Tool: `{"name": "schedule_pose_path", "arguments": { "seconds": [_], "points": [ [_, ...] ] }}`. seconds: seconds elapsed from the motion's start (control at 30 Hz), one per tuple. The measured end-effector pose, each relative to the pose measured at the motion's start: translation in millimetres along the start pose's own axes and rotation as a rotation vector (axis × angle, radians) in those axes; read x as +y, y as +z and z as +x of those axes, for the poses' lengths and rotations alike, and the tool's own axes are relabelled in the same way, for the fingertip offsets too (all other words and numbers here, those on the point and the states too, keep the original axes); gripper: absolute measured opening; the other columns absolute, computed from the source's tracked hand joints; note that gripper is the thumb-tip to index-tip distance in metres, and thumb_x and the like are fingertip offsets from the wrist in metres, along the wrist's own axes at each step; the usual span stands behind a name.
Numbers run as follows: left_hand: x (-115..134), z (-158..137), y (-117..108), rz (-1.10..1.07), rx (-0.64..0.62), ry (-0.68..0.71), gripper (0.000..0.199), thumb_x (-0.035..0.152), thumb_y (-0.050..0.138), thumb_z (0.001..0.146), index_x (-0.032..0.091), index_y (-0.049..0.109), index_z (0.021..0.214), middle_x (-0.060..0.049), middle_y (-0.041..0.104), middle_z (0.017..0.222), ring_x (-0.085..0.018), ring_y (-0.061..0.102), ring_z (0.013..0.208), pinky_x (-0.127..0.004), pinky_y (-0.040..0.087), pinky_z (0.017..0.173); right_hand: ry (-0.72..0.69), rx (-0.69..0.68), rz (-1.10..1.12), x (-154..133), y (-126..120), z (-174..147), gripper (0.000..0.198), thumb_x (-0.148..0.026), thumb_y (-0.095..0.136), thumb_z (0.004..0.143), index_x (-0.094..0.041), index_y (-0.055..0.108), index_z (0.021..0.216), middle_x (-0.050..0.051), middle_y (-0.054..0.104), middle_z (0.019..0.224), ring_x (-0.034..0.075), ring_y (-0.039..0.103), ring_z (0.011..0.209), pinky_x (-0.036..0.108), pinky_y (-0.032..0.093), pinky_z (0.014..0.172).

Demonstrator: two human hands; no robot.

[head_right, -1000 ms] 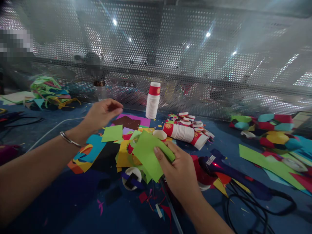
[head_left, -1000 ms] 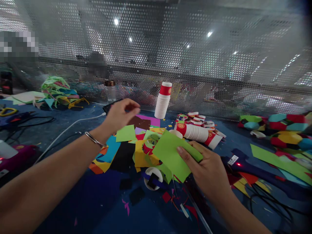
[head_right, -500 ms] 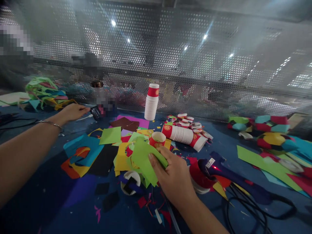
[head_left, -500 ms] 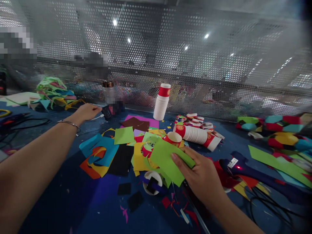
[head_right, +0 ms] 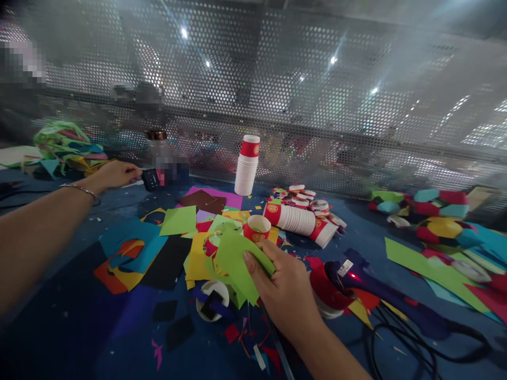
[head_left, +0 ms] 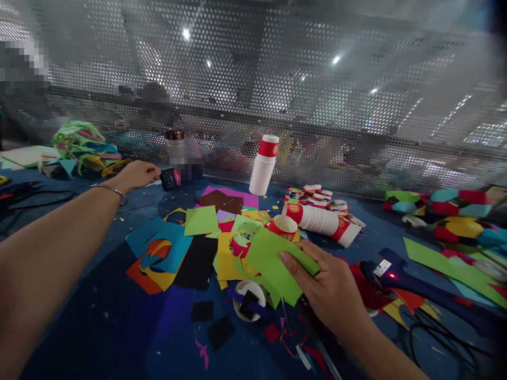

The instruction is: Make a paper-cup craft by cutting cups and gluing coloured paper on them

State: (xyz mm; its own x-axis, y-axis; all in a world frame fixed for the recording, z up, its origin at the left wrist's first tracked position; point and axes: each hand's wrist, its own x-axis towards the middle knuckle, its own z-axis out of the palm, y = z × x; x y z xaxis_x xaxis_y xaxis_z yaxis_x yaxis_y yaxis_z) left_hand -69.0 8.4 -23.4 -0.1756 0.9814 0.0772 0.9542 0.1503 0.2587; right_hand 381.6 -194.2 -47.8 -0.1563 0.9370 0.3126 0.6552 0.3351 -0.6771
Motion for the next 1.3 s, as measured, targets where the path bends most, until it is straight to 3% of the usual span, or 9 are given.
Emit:
{"name": "schedule_pose_path", "arguments": {
  "seconds": [0.47, 0.8, 1.03, 1.2, 1.3],
  "points": [
    [-13.3, 19.7, -0.5, -0.198, -0.088, -0.043, 0.035, 0.036, 0.062, 0.095, 0.016, 0.060, 0.124, -0.009, 0.063, 0.124, -0.025, 0.064, 0.105, -0.045, 0.056, 0.089, 0.002, 0.010, -0.007, -0.3, -0.9, -0.9, 0.025, -0.044, 0.057, 0.095, -0.020, 0.063, 0.088, 0.000, 0.060, 0.073, 0.014, 0.053, 0.062, 0.025, 0.042, 0.053],
    [-5.1, 8.0, -0.5, -0.256, -0.083, -0.069, 0.036, 0.038, 0.063, 0.094, 0.016, 0.061, 0.123, -0.007, 0.063, 0.123, -0.027, 0.064, 0.106, -0.045, 0.056, 0.090, -0.015, 0.016, -0.026, -1.8, -3.4, -2.5, 0.025, -0.043, 0.056, 0.095, -0.021, 0.062, 0.085, -0.001, 0.058, 0.068, 0.014, 0.051, 0.059, 0.025, 0.040, 0.050],
    [0.5, -3.2, 3.3, -0.225, 0.003, -0.094, 0.036, 0.037, 0.062, 0.095, 0.016, 0.061, 0.123, -0.008, 0.063, 0.123, -0.026, 0.065, 0.105, -0.045, 0.056, 0.088, -0.021, 0.015, -0.029, -2.3, -2.8, -2.3, 0.025, -0.043, 0.056, 0.095, -0.021, 0.063, 0.087, 0.000, 0.060, 0.070, 0.014, 0.052, 0.059, 0.025, 0.041, 0.051],
    [24.1, -19.6, -11.6, -0.103, 0.149, -0.021, 0.036, 0.038, 0.061, 0.095, 0.016, 0.060, 0.123, -0.009, 0.062, 0.126, -0.027, 0.063, 0.109, -0.047, 0.054, 0.092, -0.045, 0.026, -0.042, -4.2, -2.1, -2.4, 0.025, -0.042, 0.057, 0.095, -0.020, 0.062, 0.082, -0.001, 0.056, 0.067, 0.013, 0.049, 0.057, 0.024, 0.037, 0.048],
    [60.7, -43.4, -16.6, -0.086, 0.072, 0.189, 0.031, 0.036, 0.055, 0.097, 0.012, 0.067, 0.114, -0.008, 0.070, 0.112, -0.025, 0.062, 0.107, -0.037, 0.047, 0.093, -0.049, 0.036, -0.032, -4.9, -1.3, -3.1, 0.027, -0.042, 0.057, 0.095, -0.020, 0.060, 0.080, -0.002, 0.054, 0.066, 0.013, 0.049, 0.057, 0.024, 0.037, 0.049]
  ]
}}
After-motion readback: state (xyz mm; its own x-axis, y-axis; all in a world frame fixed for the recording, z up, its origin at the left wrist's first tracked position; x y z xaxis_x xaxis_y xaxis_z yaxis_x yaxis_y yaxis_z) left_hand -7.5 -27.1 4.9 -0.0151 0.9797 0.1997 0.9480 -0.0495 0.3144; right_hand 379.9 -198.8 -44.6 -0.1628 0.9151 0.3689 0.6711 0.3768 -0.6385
